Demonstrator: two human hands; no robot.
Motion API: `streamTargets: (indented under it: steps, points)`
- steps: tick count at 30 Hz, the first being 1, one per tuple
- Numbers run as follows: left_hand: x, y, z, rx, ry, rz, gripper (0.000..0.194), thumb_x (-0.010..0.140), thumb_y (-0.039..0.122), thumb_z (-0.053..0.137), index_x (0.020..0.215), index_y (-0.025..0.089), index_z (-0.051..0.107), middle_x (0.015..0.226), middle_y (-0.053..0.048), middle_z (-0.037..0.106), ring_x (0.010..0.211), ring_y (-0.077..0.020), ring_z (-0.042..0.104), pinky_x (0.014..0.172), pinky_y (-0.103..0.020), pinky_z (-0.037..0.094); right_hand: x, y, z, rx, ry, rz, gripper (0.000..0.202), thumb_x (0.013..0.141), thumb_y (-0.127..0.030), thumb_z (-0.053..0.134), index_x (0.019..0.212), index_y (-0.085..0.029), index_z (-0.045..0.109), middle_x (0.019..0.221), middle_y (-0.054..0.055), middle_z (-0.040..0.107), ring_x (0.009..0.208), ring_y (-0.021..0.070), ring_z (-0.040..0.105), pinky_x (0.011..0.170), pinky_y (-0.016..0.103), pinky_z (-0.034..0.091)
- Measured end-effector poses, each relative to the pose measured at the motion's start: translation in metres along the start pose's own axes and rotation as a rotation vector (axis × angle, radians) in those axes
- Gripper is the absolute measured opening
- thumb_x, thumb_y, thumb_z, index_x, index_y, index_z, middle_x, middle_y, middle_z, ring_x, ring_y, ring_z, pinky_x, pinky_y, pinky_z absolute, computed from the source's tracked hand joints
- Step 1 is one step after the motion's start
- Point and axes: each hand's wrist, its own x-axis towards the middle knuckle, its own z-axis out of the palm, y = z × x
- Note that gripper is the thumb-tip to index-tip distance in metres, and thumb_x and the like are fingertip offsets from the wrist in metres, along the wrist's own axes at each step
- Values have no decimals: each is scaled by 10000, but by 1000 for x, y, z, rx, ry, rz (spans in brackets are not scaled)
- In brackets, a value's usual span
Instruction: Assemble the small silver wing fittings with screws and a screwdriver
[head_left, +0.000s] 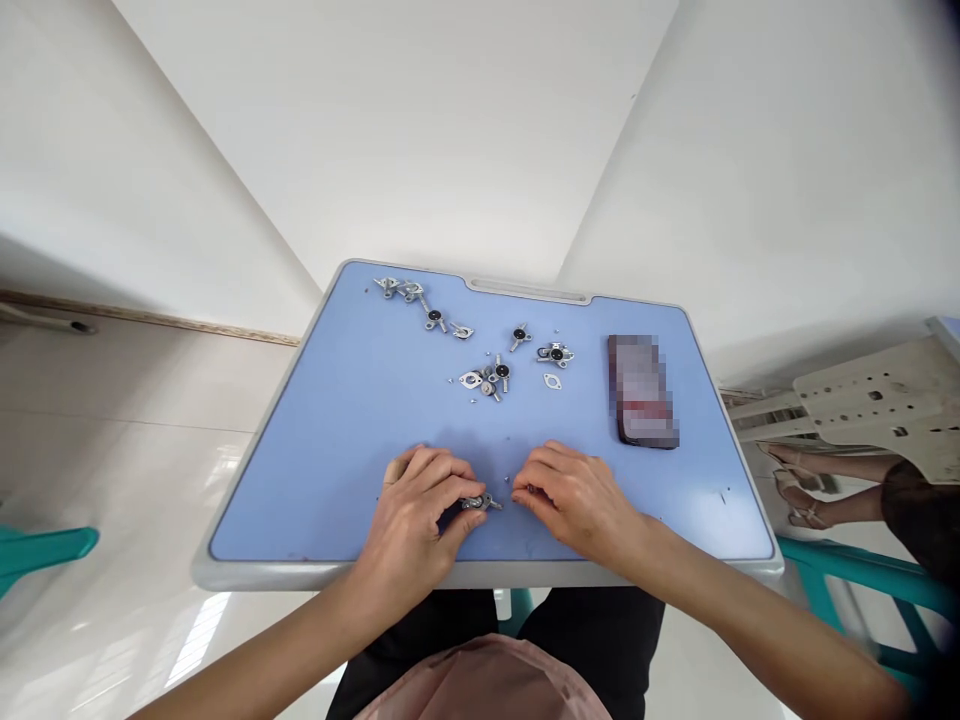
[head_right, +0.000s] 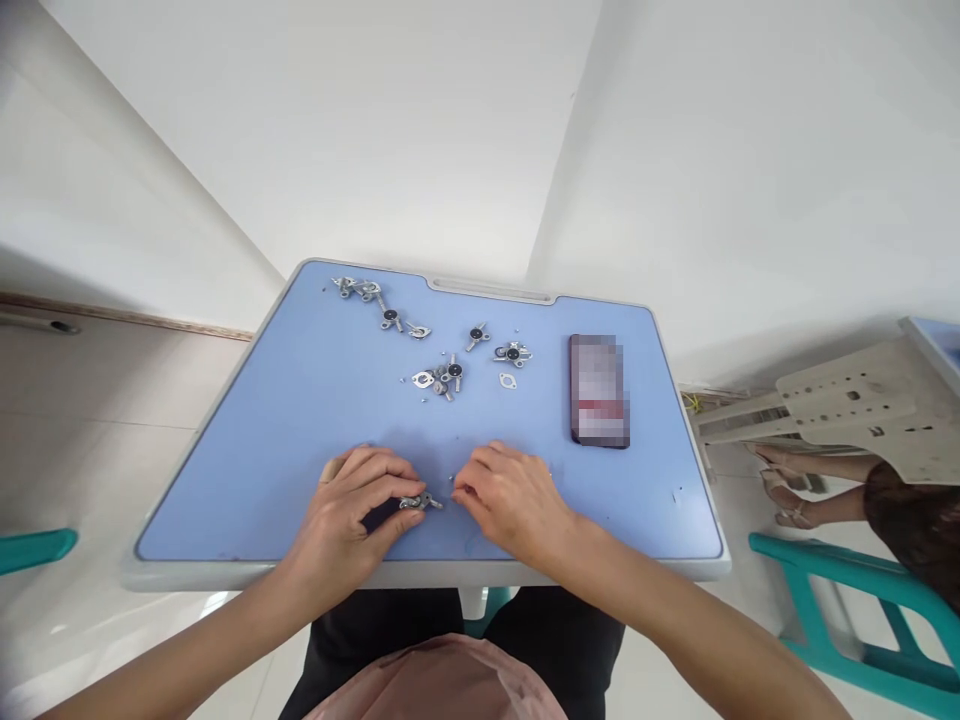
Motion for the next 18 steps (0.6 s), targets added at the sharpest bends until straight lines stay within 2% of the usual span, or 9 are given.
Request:
streamTargets:
  steps: [5,10,18]
  points:
    - [-1,-2,2,7,9,25,66,894,171,645,938,220,642,922,-20,663,922,-201,558,877,-403,356,-11,14,-1,23,73,27,78,883,-150,651,844,-209,683,813,-5,660,753,134,533,570,255,320]
    - [-1,-3,3,4,21,35,65,887,177,656,937,218,645,921,-19,660,916,-201,558,878,-402,355,-3,10,-2,11,116,49,79,879,-167,670,879,-235,711,832,-8,665,784,131,539,554,246,296]
    - [0,-3,3,-13,37,26,38,889,190,655,916,216,650,915,-14,668,910,-199,567,858,-392,354,21,10,-2,-67,33,-3,113,883,-192,670,916,-271,744,819,-3,663,792,137,520,493,235,206]
